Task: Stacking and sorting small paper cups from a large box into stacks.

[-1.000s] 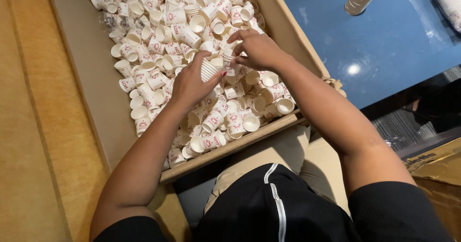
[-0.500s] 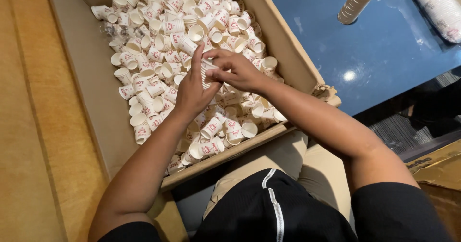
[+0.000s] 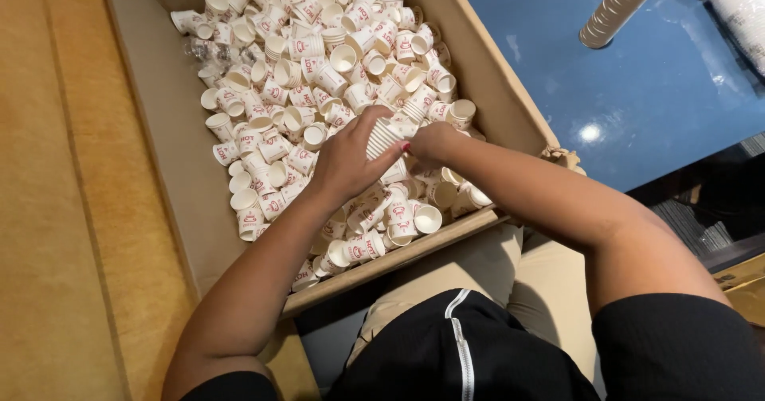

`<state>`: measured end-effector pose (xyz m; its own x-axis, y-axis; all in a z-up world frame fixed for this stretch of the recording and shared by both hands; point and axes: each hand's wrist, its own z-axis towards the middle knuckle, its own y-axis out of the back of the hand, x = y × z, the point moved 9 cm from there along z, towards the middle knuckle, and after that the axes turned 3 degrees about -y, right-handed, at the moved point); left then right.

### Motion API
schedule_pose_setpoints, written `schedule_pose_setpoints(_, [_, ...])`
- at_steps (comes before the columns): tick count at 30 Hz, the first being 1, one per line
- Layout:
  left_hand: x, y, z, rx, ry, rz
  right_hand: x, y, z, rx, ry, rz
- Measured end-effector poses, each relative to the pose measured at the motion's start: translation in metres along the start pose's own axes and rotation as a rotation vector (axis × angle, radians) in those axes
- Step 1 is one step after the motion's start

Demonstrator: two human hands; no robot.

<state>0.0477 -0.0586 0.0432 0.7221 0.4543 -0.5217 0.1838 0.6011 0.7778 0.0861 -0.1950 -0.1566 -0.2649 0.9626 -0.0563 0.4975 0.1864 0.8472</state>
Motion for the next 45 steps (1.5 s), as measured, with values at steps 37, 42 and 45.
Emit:
schedule_pose_setpoints(37, [0.033,-0.015,0.0,0.101,0.153,0.085,-0.05,0.131,-0.091,-0.708,0.007,0.359])
schedule_pose_setpoints(42, [0.045,-0.019,0.003,0.085,0.167,0.127,-0.066,0.132,-0.091,-0.89,0.0,0.731])
schedule_pose_setpoints(45, [0.033,-0.008,0.004,0.101,0.303,-0.023,-0.039,0.136,-0.091,-0.898,0.268,1.09])
